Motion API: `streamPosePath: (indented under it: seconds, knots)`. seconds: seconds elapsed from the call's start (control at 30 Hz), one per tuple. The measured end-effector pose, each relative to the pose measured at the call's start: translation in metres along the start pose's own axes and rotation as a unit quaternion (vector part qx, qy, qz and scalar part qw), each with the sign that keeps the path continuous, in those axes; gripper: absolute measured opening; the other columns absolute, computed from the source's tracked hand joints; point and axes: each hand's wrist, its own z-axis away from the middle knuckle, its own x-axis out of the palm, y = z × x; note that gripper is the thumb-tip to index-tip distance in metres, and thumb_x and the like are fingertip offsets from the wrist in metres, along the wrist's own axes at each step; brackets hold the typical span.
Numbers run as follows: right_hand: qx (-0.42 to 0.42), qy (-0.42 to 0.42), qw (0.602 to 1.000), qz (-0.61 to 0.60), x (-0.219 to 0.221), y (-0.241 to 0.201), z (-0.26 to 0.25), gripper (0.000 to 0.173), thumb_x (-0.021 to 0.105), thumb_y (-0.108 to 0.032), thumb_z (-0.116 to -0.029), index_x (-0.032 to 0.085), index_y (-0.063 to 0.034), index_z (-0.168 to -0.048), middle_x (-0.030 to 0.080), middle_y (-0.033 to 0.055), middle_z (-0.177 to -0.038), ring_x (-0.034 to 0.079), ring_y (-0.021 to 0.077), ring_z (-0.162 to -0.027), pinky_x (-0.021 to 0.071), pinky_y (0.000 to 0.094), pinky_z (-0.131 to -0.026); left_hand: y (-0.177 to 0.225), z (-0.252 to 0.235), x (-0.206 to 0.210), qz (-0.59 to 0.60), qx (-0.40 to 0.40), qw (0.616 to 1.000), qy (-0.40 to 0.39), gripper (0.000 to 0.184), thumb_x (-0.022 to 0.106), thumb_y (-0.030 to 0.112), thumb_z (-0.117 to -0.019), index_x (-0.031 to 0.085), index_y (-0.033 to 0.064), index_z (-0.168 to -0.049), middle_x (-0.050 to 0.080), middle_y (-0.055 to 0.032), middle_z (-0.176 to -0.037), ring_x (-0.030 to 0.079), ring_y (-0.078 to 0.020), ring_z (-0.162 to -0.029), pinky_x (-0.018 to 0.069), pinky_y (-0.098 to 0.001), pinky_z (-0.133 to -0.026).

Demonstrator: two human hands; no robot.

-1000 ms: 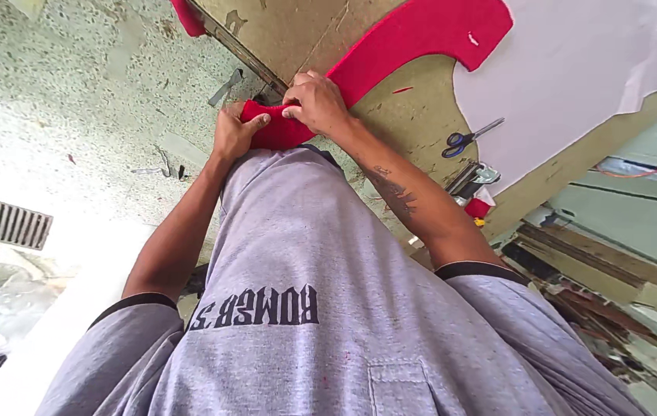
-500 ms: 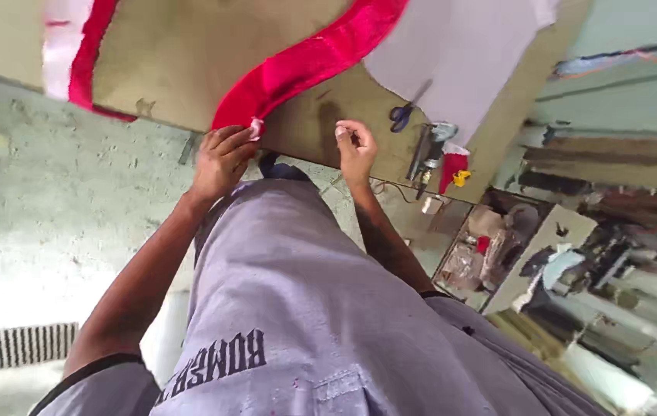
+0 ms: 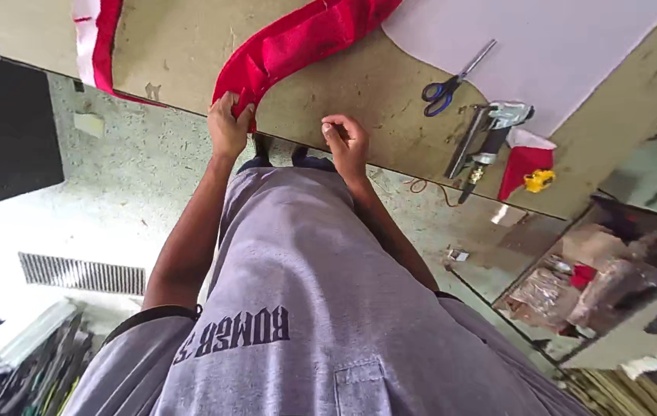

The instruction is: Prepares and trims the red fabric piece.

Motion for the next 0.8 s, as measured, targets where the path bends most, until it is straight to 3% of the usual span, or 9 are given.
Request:
streamPosePath:
  seconds: [0.1,0.23,0.33,0.43,0.5,0.57,0.67,0.73,0.8]
  knots:
    - [-0.034,-0.118,0.992,-0.001,0.013,-0.002,-0.03,0.018,0.061,-0.014,-0.101,0.072,-0.0028,-0.11,0.073,0.0058,-0.099,0.069,0.0113,-0.084,0.0615,0.0328,-0.075,-0.004,-0.001,-0.003,0.068,-0.013,0.998,-0.009,0.031,0.066,0.037,-0.0987,0.069,0.0083,-0.109,0.073,-0.007,-0.099,0.071,-0.0163,-0.092,0.0583,-0.0448,-0.087]
    - [-0.114,-0.237,0.96,0.092,0.045,-0.012,-0.086,0.018,0.061,-0.017,-0.1,0.074,-0.0089,-0.109,0.072,0.0033,-0.103,0.069,0.0109,-0.095,0.0588,0.0328,-0.087,-0.007,0.0,-0.003,0.16,0.011,0.987,0.022,0.023,0.069,0.027,-0.0981,0.072,0.006,-0.108,0.074,-0.0042,-0.102,0.071,-0.0103,-0.091,0.0604,-0.0348,-0.086]
    - [-0.165,-0.35,0.888,0.248,0.079,-0.024,-0.126,0.027,0.066,-0.02,-0.0939,0.07,-0.0159,-0.12,0.067,0.0044,-0.112,0.065,0.0195,-0.107,0.0549,0.0415,-0.096,-0.014,0.005,0.005,0.205,0.044,0.977,0.033,0.02,0.071,0.023,-0.097,0.073,0.0046,-0.105,0.075,-0.004,-0.099,0.072,-0.0101,-0.089,0.0618,-0.0341,-0.084]
    - [-0.209,-0.431,0.792,0.379,0.107,-0.029,-0.144,0.029,0.069,-0.024,-0.0875,0.067,-0.0136,-0.115,0.069,0.0149,-0.108,0.068,0.0363,-0.101,0.0541,0.0588,-0.081,-0.014,0.007,0.007,0.215,0.067,0.974,0.036,0.019,0.071,0.024,-0.0969,0.074,0.0058,-0.104,0.074,-0.0035,-0.1,0.072,-0.0101,-0.091,0.0605,-0.0348,-0.087]
    - [-0.255,-0.457,0.749,0.406,0.114,-0.029,-0.151,0.029,0.067,-0.018,-0.0885,0.066,-0.0132,-0.117,0.066,0.0174,-0.11,0.066,0.0397,-0.102,0.053,0.0595,-0.077,-0.013,0.008,0.006,0.229,0.075,0.97,0.031,0.02,0.07,0.023,-0.0979,0.073,0.0047,-0.105,0.074,-0.0046,-0.101,0.072,-0.0108,-0.091,0.0607,-0.0352,-0.086]
    - [-0.316,-0.481,0.723,0.381,0.118,-0.024,-0.164,0.022,0.064,-0.015,-0.092,0.07,-0.0136,-0.113,0.063,0.0151,-0.115,0.06,0.0374,-0.112,0.0524,0.0552,-0.085,-0.015,0.008,0.006,0.24,0.081,0.967,0.033,0.02,0.07,0.022,-0.098,0.073,0.0033,-0.105,0.074,-0.0057,-0.099,0.072,-0.0113,-0.088,0.0614,-0.0349,-0.084]
    - [-0.405,-0.517,0.689,0.305,0.116,0.0,-0.187,0.014,0.061,-0.019,-0.0951,0.07,-0.0107,-0.102,0.066,0.0137,-0.109,0.06,0.0362,-0.113,0.0508,0.0553,-0.091,-0.006,0.01,0.005,0.13,0.067,0.989,0.022,0.033,0.074,0.032,-0.0942,0.072,0.0022,-0.107,0.072,-0.0121,-0.106,0.069,-0.0201,-0.1,0.0568,-0.0436,-0.095]
    - [-0.439,-0.534,0.664,0.286,0.115,0.001,-0.199,0.013,0.062,-0.019,-0.0957,0.069,-0.009,-0.098,0.067,0.0148,-0.11,0.061,0.0363,-0.115,0.0492,0.0571,-0.099,0.013,0.01,-0.001,-0.03,0.03,0.999,0.028,0.05,0.082,0.052,-0.0806,0.074,0.0099,-0.106,0.074,-0.0109,-0.106,0.07,-0.0275,-0.106,0.0526,-0.0566,-0.101]
    - [-0.461,-0.535,0.66,0.254,0.12,-0.002,-0.206,0.009,0.066,-0.014,-0.0953,0.071,-0.0078,-0.099,0.067,0.0157,-0.111,0.061,0.037,-0.116,0.0484,0.0575,-0.102,0.025,0.01,-0.008,-0.135,-0.035,0.99,0.033,0.052,0.08,0.059,-0.079,0.075,0.0151,-0.105,0.075,-0.0086,-0.104,0.069,-0.0309,-0.107,0.0474,-0.0619,-0.105]
